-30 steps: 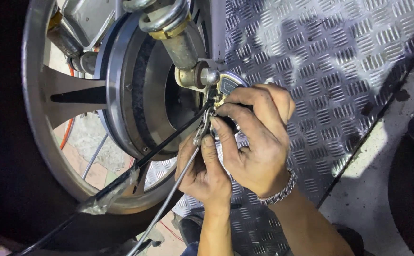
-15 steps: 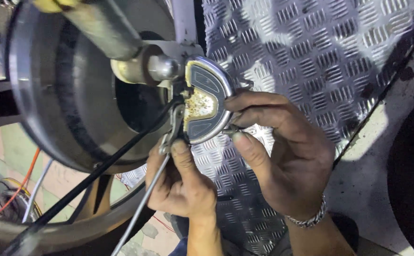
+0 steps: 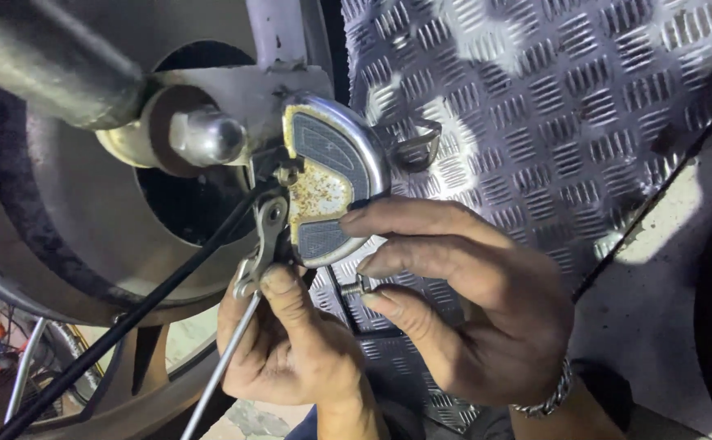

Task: The person works on the rear brake assembly of a purple motorcycle, using a wrench and a T-handle tool to adjust and tighten components on the brake caliper and wheel hub.

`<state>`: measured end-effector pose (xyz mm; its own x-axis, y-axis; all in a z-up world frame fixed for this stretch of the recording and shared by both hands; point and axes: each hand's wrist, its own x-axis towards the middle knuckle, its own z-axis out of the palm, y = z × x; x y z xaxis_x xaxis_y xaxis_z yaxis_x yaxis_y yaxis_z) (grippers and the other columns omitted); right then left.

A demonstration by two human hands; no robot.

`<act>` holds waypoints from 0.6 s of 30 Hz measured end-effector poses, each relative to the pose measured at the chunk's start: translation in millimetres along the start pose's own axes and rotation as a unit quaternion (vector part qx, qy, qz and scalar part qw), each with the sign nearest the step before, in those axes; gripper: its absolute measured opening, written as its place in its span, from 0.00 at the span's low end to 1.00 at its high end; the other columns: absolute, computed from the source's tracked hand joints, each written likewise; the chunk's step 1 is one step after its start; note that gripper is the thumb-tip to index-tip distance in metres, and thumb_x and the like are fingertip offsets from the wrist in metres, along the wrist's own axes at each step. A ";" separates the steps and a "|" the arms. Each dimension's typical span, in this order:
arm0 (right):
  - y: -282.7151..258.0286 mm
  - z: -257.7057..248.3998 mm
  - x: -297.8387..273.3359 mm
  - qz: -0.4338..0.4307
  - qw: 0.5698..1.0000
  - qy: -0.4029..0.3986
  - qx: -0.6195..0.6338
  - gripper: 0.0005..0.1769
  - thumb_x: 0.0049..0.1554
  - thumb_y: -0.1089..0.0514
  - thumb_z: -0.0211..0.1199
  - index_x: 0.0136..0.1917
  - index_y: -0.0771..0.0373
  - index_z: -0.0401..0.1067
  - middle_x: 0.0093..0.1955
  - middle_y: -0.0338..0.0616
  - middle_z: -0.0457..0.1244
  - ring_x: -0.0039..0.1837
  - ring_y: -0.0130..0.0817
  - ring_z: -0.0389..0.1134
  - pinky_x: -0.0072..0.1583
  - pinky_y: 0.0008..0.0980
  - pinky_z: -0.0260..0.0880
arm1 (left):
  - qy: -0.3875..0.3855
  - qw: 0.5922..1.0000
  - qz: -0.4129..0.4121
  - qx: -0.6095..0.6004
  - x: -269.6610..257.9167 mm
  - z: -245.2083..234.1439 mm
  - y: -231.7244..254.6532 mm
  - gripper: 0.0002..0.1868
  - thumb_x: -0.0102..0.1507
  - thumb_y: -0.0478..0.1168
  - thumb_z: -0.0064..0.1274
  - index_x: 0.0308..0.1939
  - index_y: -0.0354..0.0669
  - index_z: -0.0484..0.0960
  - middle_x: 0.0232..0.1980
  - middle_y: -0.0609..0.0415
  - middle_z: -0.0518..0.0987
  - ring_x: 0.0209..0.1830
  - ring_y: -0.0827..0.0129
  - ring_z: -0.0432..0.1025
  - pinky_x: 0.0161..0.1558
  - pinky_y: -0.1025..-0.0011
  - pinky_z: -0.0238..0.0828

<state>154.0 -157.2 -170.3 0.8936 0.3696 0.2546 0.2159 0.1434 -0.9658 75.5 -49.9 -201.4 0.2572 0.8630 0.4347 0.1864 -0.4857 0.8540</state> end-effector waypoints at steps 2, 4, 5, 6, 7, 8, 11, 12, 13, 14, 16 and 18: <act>2.7 0.8 -1.9 0.003 1.000 0.006 0.014 0.09 0.57 0.63 0.61 0.50 0.70 0.66 0.52 0.63 0.71 0.58 0.54 0.78 0.59 0.39 0.86 | -0.014 1.000 0.011 0.022 1.5 2.6 4.6 0.12 0.64 0.38 0.60 0.44 0.29 0.80 0.41 0.42 0.82 0.40 0.61 0.79 0.45 0.70 0.81; 0.6 1.1 -2.2 0.012 1.000 0.008 0.017 0.09 0.57 0.63 0.61 0.49 0.69 0.67 0.53 0.63 0.71 0.59 0.53 0.78 0.61 0.41 0.84 | -0.008 1.000 0.004 0.021 0.4 -0.6 1.9 0.12 0.64 0.37 0.61 0.45 0.30 0.80 0.42 0.43 0.82 0.41 0.62 0.79 0.47 0.69 0.82; -0.7 1.9 -2.1 0.020 1.000 0.009 0.022 0.08 0.57 0.63 0.61 0.49 0.69 0.68 0.54 0.62 0.70 0.60 0.53 0.77 0.64 0.43 0.82 | 0.000 1.000 0.000 0.021 0.5 -2.6 0.8 0.12 0.63 0.36 0.61 0.46 0.31 0.80 0.43 0.45 0.82 0.43 0.63 0.79 0.49 0.69 0.82; -0.4 3.2 -1.9 0.019 1.000 0.009 0.022 0.08 0.57 0.63 0.61 0.49 0.69 0.68 0.54 0.62 0.70 0.60 0.53 0.77 0.64 0.43 0.82 | 0.001 1.000 0.000 0.020 1.7 -2.1 1.8 0.12 0.63 0.36 0.61 0.46 0.31 0.80 0.43 0.45 0.82 0.43 0.63 0.79 0.49 0.69 0.82; -0.1 4.0 -2.4 0.013 0.999 0.017 0.037 0.09 0.57 0.63 0.60 0.50 0.68 0.67 0.53 0.62 0.70 0.60 0.53 0.77 0.64 0.44 0.83 | 0.000 1.000 0.007 0.024 2.4 -1.8 3.1 0.11 0.63 0.36 0.61 0.45 0.31 0.80 0.42 0.45 0.82 0.42 0.63 0.78 0.49 0.69 0.81; 0.4 4.6 -2.9 0.007 0.998 0.026 0.051 0.09 0.58 0.63 0.60 0.51 0.68 0.66 0.53 0.63 0.70 0.59 0.52 0.78 0.63 0.44 0.84 | -0.002 1.000 0.014 0.028 2.8 -1.2 4.2 0.11 0.63 0.36 0.61 0.44 0.32 0.80 0.41 0.46 0.81 0.41 0.64 0.77 0.49 0.69 0.80; -0.4 6.0 -1.2 0.018 0.997 0.033 0.069 0.08 0.57 0.62 0.60 0.49 0.67 0.67 0.52 0.61 0.70 0.57 0.52 0.79 0.62 0.45 0.86 | 0.000 1.000 0.012 0.028 3.6 -0.4 4.9 0.13 0.63 0.38 0.61 0.45 0.31 0.80 0.41 0.45 0.82 0.42 0.63 0.78 0.49 0.69 0.80; 0.8 5.9 -0.9 0.018 0.997 0.033 0.069 0.08 0.57 0.62 0.60 0.49 0.67 0.67 0.52 0.61 0.70 0.57 0.52 0.79 0.62 0.45 0.86 | 0.000 1.000 0.012 0.028 4.2 -0.3 6.5 0.13 0.63 0.38 0.61 0.45 0.31 0.80 0.41 0.45 0.82 0.42 0.63 0.78 0.49 0.69 0.80; 2.1 5.6 -0.5 0.018 0.996 0.044 0.079 0.06 0.56 0.62 0.60 0.46 0.67 0.68 0.47 0.56 0.70 0.56 0.52 0.79 0.58 0.43 0.88 | -0.004 1.000 0.005 0.025 4.5 0.0 8.1 0.12 0.63 0.37 0.60 0.45 0.30 0.80 0.41 0.44 0.82 0.42 0.63 0.78 0.49 0.70 0.80; 3.5 5.5 -0.5 0.018 0.994 0.056 0.088 0.05 0.55 0.62 0.60 0.43 0.67 0.69 0.43 0.51 0.70 0.56 0.52 0.79 0.55 0.42 0.89 | -0.007 1.000 -0.003 0.023 4.7 0.1 9.4 0.12 0.63 0.37 0.60 0.45 0.30 0.80 0.42 0.44 0.82 0.41 0.62 0.79 0.49 0.72 0.80; -2.7 -2.7 -0.4 0.073 0.991 0.073 0.087 0.09 0.56 0.59 0.59 0.44 0.69 0.68 0.48 0.58 0.69 0.54 0.49 0.78 0.55 0.39 0.87 | -0.007 1.000 0.004 0.025 4.9 -2.6 4.8 0.13 0.63 0.37 0.60 0.46 0.30 0.79 0.42 0.45 0.81 0.42 0.63 0.78 0.49 0.72 0.79; 2.1 -7.2 -4.1 0.128 0.984 0.086 0.089 0.13 0.57 0.56 0.57 0.45 0.71 0.68 0.53 0.64 0.69 0.53 0.47 0.77 0.55 0.36 0.85 | -0.004 1.000 0.013 0.027 5.7 -5.9 1.1 0.14 0.62 0.37 0.61 0.47 0.30 0.79 0.42 0.45 0.80 0.42 0.64 0.77 0.49 0.72 0.77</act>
<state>153.6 -165.1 -173.7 0.9667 0.2548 -0.0220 -0.0827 0.2297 -0.9697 71.6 -44.7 -196.3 0.2709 0.8492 0.4533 0.2314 -0.5146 0.8256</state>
